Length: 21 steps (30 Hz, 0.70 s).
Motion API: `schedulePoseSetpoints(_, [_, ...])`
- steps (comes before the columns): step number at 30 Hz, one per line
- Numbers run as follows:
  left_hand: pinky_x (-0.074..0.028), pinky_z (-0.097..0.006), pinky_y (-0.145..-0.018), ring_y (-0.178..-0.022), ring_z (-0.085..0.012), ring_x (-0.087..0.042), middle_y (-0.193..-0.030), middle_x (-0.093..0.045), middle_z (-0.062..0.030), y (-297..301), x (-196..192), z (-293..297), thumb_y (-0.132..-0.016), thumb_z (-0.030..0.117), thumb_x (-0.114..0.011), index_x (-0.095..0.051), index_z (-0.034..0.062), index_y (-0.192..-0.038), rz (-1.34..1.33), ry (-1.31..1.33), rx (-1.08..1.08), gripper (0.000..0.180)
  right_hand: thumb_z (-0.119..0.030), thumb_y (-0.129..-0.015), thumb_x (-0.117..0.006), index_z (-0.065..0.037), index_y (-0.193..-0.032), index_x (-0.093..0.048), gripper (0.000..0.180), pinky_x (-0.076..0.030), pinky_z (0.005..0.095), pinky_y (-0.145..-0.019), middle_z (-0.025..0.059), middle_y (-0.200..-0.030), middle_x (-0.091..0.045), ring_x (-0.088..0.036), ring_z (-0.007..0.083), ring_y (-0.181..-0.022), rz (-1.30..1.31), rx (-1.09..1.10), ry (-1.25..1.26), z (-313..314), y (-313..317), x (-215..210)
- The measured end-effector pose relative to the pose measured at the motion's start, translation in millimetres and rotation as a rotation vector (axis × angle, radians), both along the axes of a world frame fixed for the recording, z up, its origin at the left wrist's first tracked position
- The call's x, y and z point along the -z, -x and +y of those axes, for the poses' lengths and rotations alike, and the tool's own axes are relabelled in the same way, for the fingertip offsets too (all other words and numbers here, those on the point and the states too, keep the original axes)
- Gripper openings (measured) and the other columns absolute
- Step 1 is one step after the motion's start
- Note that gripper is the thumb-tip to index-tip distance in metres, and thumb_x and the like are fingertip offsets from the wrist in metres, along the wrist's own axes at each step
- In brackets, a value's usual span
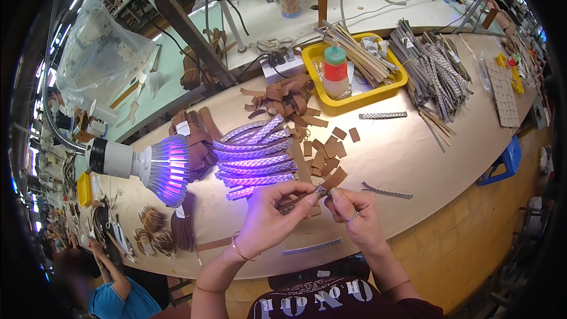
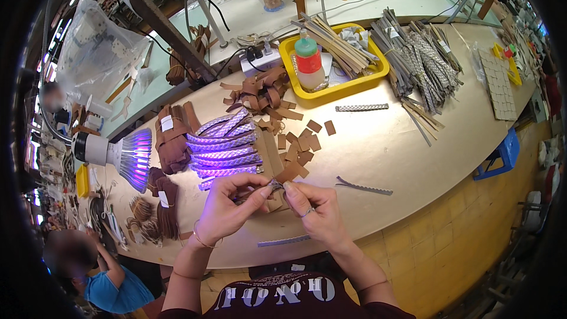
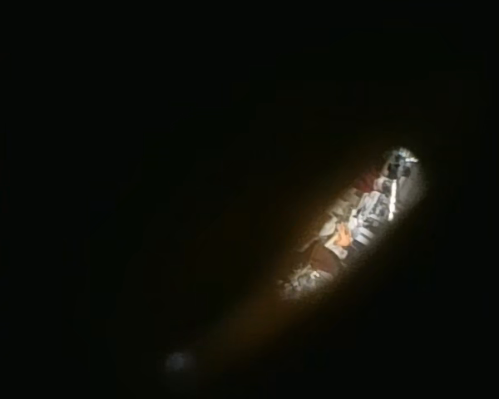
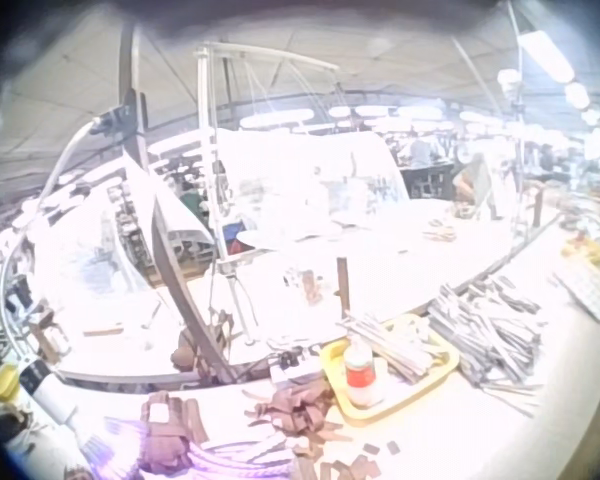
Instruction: The person repeatedly measures and cuts braided cords using a utility knife, then wraps each piece around a cardboard tube under a UV lamp. They handle small cardboard pieces and bundles of cords, stacking finished units on the table.
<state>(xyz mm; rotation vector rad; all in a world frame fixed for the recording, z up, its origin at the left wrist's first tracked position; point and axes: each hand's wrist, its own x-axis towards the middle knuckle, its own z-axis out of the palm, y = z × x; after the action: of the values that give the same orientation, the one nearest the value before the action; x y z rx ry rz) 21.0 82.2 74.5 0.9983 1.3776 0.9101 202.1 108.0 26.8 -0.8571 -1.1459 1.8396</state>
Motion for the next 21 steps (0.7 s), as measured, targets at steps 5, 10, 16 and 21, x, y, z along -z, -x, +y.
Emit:
schedulePoseSetpoints(5, [-0.054, -0.022, -0.065, -0.076, -0.0079, -0.064, -0.089, -0.068, -0.0051, -0.7, -2.6, 3.3, -0.091, 0.008, -0.065, -0.066, -0.0035, -0.108, -0.008, 0.010, 0.030, 0.020, -0.020, -0.101, -0.054, 0.003, -0.075, -0.058, 0.035, -0.028, 0.0230, -0.051, -0.0043, -0.065, -0.045, -0.034, 0.0043, -0.058, -0.011, 0.038, 0.012, -2.4, 0.4, 0.2])
schedulePoseSetpoints(10, [-0.050, -0.020, -0.058, -0.066, -0.0059, -0.061, -0.085, -0.067, -0.0031, -3.8, -0.6, 6.1, -0.092, 0.007, -0.064, -0.066, -0.0047, -0.105, 0.001, 0.029, 0.013, 0.018, -0.022, -0.101, -0.054, 0.002, -0.073, -0.058, 0.037, -0.026, 0.0222, -0.050, -0.0046, -0.066, -0.046, -0.034, 0.0034, -0.057, 0.014, 0.044, 0.085, -2.2, 3.4, 1.9])
schedulePoseSetpoints(16, [-0.049, -0.019, -0.057, -0.064, -0.0050, -0.059, -0.084, -0.067, -0.0029, -5.9, 3.4, 6.0, -0.092, 0.007, -0.064, -0.066, -0.0049, -0.106, -0.005, 0.042, 0.033, 0.019, -0.025, -0.101, -0.053, -0.001, -0.072, -0.058, 0.038, -0.024, 0.0216, -0.048, -0.0045, -0.064, -0.045, -0.032, 0.0026, -0.054, 0.088, 0.013, 0.147, 1.1, 3.2, 4.2])
schedulePoseSetpoints(21, [-0.049, -0.021, -0.058, -0.066, -0.0060, -0.060, -0.083, -0.067, -0.0037, -5.9, 2.2, 4.8, -0.091, 0.007, -0.065, -0.067, -0.0032, -0.102, 0.022, 0.059, 0.044, 0.015, -0.024, -0.101, -0.054, -0.001, -0.077, -0.065, 0.035, -0.023, 0.0215, -0.047, -0.0047, -0.062, -0.044, -0.031, 0.0026, -0.052, 0.102, 0.062, 0.191, 2.2, 4.6, 10.0])
